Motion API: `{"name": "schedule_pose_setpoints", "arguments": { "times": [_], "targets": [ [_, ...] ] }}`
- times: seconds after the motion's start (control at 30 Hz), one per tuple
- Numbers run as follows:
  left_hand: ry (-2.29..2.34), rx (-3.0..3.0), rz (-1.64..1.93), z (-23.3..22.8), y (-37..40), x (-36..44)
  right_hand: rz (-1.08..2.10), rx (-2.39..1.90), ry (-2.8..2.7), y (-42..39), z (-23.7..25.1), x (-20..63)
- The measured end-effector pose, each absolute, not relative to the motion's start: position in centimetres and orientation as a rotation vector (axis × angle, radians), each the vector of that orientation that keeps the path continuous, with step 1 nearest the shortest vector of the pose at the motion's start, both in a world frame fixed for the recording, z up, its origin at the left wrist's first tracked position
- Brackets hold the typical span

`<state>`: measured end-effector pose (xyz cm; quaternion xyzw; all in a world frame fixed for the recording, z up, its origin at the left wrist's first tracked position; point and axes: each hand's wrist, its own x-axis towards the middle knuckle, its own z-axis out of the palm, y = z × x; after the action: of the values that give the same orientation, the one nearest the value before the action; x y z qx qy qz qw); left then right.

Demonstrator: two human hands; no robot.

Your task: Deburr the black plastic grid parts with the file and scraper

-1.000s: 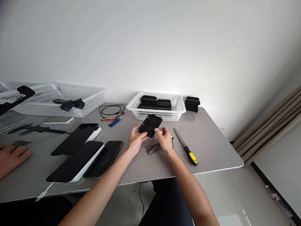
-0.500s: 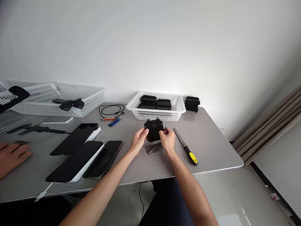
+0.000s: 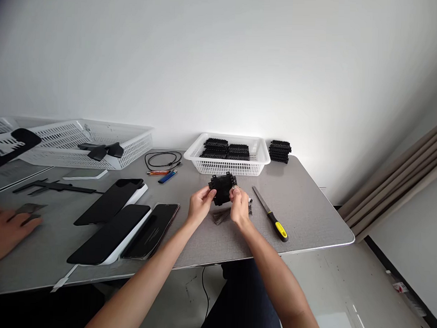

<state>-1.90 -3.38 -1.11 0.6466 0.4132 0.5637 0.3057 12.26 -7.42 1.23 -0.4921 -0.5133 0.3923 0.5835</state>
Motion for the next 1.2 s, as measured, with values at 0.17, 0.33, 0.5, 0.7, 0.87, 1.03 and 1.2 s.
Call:
{"name": "schedule_pose_setpoints", "arguments": {
  "times": [0.17,0.33,0.5,0.7,0.87,1.03,1.2],
  "targets": [
    [1.103,1.83,1.467,-0.4,-4.2,-1.6,1.129,-1.041,-1.255,-7.3,1.6,11.8],
    [1.072,1.907,1.401,-0.5,-4.5,-1.5,1.363,-1.026,-1.148,-7.0,1.5,11.8],
    [1.083,1.963,1.373,-0.7,-4.4,-1.5,1.475,-0.995,-1.044,-6.7,1.1,12.1],
    [1.101,1.95,1.362,-0.8,-4.4,-1.6,1.534,-0.963,-0.938,-6.5,1.1,12.4],
    [1.117,1.936,1.366,-0.7,-4.6,-1.5,1.59,-0.89,-0.781,-6.3,1.5,12.6],
    [1.115,1.937,1.367,-0.7,-4.6,-1.5,1.587,-0.92,-0.814,-6.4,1.4,12.4],
    [1.127,1.996,1.366,-0.9,-4.4,-1.6,1.488,-1.025,-1.058,-6.6,1.2,12.1]
  ]
}}
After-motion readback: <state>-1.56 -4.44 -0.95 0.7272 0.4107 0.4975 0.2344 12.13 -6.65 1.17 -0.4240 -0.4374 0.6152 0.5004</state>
